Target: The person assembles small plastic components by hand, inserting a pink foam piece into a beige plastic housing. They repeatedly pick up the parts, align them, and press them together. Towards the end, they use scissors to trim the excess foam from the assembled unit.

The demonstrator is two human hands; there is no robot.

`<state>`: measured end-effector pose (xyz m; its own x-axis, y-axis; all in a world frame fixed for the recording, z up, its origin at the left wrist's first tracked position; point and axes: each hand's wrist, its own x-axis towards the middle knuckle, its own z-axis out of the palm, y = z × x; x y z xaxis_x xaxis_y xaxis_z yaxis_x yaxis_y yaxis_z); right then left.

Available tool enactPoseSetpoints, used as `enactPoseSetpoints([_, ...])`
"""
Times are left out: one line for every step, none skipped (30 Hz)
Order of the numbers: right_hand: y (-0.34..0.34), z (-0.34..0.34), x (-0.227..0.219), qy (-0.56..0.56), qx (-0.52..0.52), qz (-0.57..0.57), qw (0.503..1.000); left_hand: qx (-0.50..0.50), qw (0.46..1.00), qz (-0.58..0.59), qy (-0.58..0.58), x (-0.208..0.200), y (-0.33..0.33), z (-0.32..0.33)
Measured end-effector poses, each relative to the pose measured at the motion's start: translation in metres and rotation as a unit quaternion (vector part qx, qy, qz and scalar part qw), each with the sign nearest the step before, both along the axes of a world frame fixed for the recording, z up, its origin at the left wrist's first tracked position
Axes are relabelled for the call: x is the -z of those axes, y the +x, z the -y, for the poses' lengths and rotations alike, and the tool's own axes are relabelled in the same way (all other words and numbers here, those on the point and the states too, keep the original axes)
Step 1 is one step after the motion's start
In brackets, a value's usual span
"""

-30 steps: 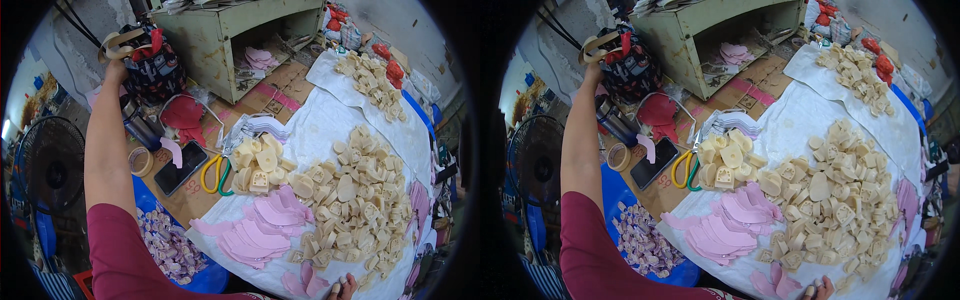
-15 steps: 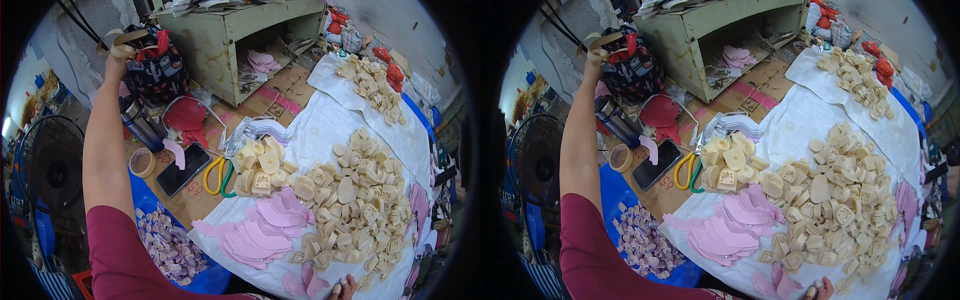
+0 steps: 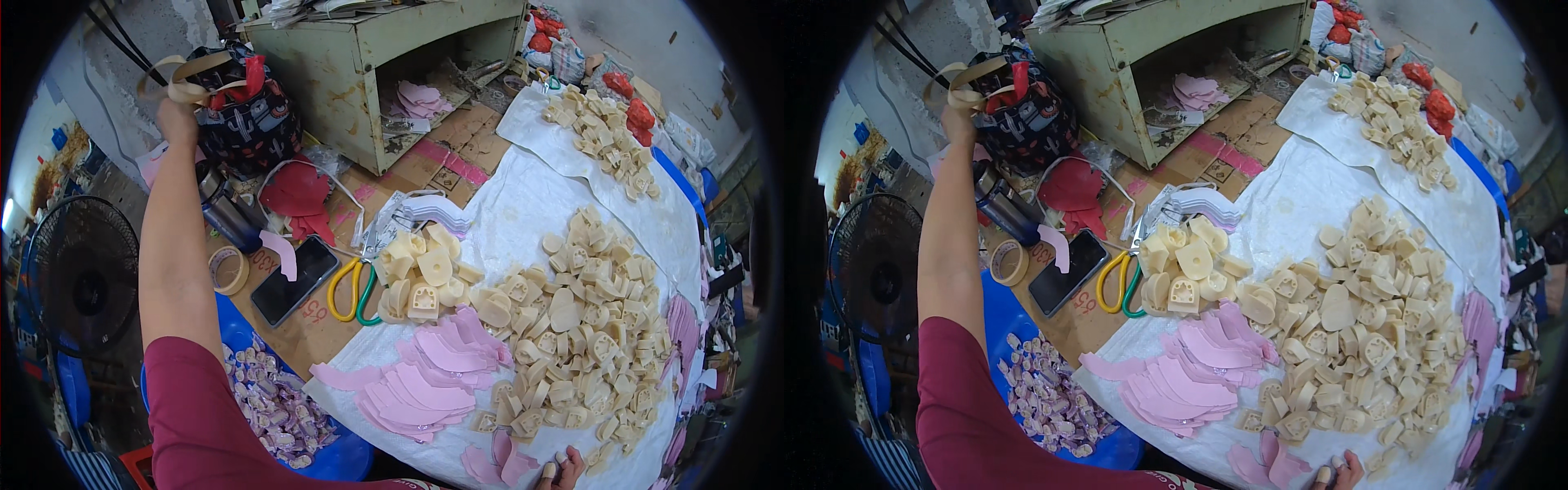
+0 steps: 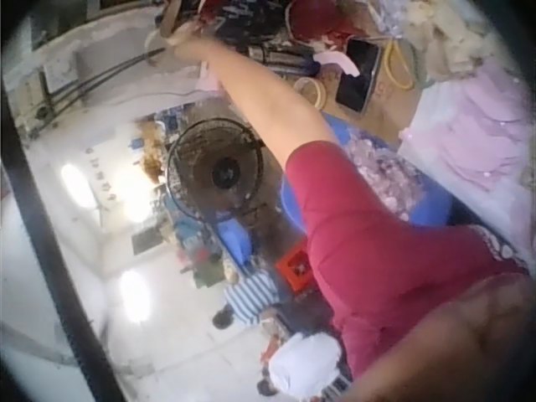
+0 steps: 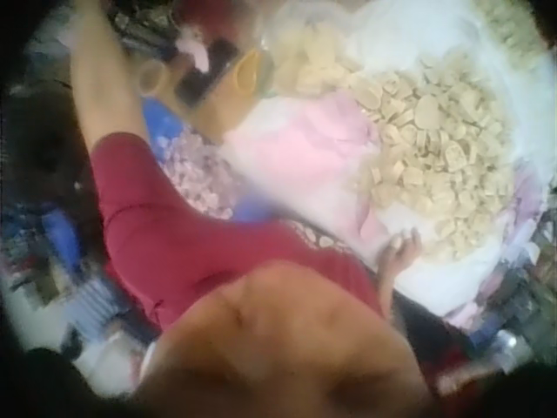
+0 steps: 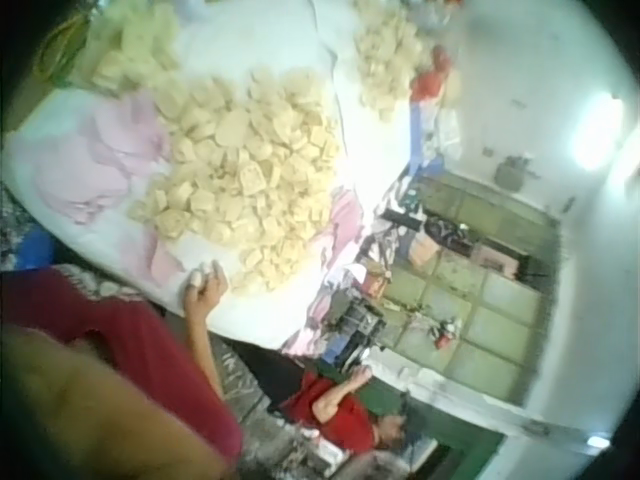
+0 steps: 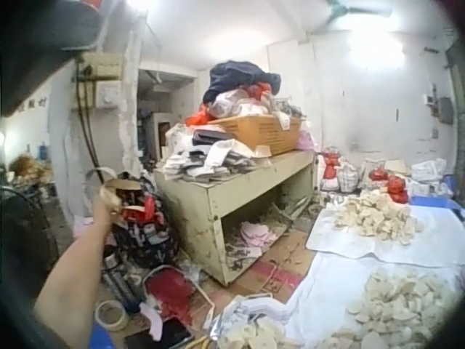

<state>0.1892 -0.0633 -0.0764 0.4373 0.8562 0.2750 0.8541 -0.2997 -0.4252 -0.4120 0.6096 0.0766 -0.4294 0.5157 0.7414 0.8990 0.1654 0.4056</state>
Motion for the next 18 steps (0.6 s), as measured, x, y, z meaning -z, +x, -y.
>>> enactPoseSetpoints([0.0,0.0,0.002,0.004,0.001,-0.001,1.0,0.034,0.996,0.051,0.058,-0.004,0.006,0.007])
enactPoseSetpoints([0.0,0.001,0.003,0.008,0.003,-0.002,1.0,0.068,0.986,0.103,0.115,-0.007,0.012,0.014])
enactPoseSetpoints([0.0,0.0,0.004,0.007,0.001,-0.003,1.0,0.099,0.968,0.152,0.171,-0.012,0.017,0.023])
enactPoseSetpoints([0.0,0.0,0.003,0.005,0.002,-0.003,1.0,0.149,0.939,0.244,0.189,-0.013,0.025,0.031])
enactPoseSetpoints([-0.001,0.001,0.002,0.003,0.003,-0.002,1.0,0.197,0.899,0.335,0.204,-0.014,0.034,0.039])
enactPoseSetpoints([-0.001,0.0,0.002,0.004,0.004,-0.003,1.0,0.241,0.847,0.42,0.219,-0.015,0.036,0.045])
enactPoseSetpoints([-0.002,0.0,0.001,0.004,0.005,-0.004,1.0,0.253,0.843,0.417,0.225,-0.016,0.035,0.046])
enactPoseSetpoints([-0.002,0.001,0.001,0.004,0.006,-0.004,1.0,0.264,0.839,0.415,0.231,-0.017,0.034,0.047])
enactPoseSetpoints([-0.001,0.001,0.002,0.003,0.005,-0.006,1.0,0.274,0.837,0.41,0.238,-0.02,0.029,0.049])
enactPoseSetpoints([0.001,0.002,0.004,0.002,0.004,-0.007,1.0,0.277,0.828,0.416,0.254,-0.023,0.019,0.047])
enactPoseSetpoints([0.002,0.002,0.005,0.002,0.003,-0.008,1.0,0.281,0.819,0.421,0.269,-0.025,0.007,0.042])
enactPoseSetpoints([0.002,0.003,0.005,0.004,0.003,-0.012,1.0,0.287,0.809,0.427,0.284,-0.027,0.003,0.041])
enactPoseSetpoints([0.002,0.003,0.005,0.006,0.003,-0.016,1.0,0.263,0.854,0.379,0.24,-0.027,0.0,0.04])
enactPoseSetpoints([0.002,0.004,0.004,0.009,0.004,-0.019,1.0,0.237,0.894,0.328,0.194,-0.026,-0.004,0.04])
enactPoseSetpoints([0.002,0.004,0.004,0.011,0.004,-0.025,1.0,0.209,0.926,0.276,0.147,-0.025,-0.007,0.04])
enactPoseSetpoints([0.003,0.004,0.004,0.014,0.004,-0.031,0.999,0.173,0.964,0.183,0.083,-0.026,-0.009,0.04])
enactPoseSetpoints([0.003,0.005,0.003,0.016,0.004,-0.036,0.999,0.134,0.987,0.087,0.018,-0.027,-0.012,0.038])
enactPoseSetpoints([0.004,0.005,0.004,0.013,-0.002,-0.026,1.0,0.092,0.995,-0.01,-0.049,-0.026,-0.012,0.038])
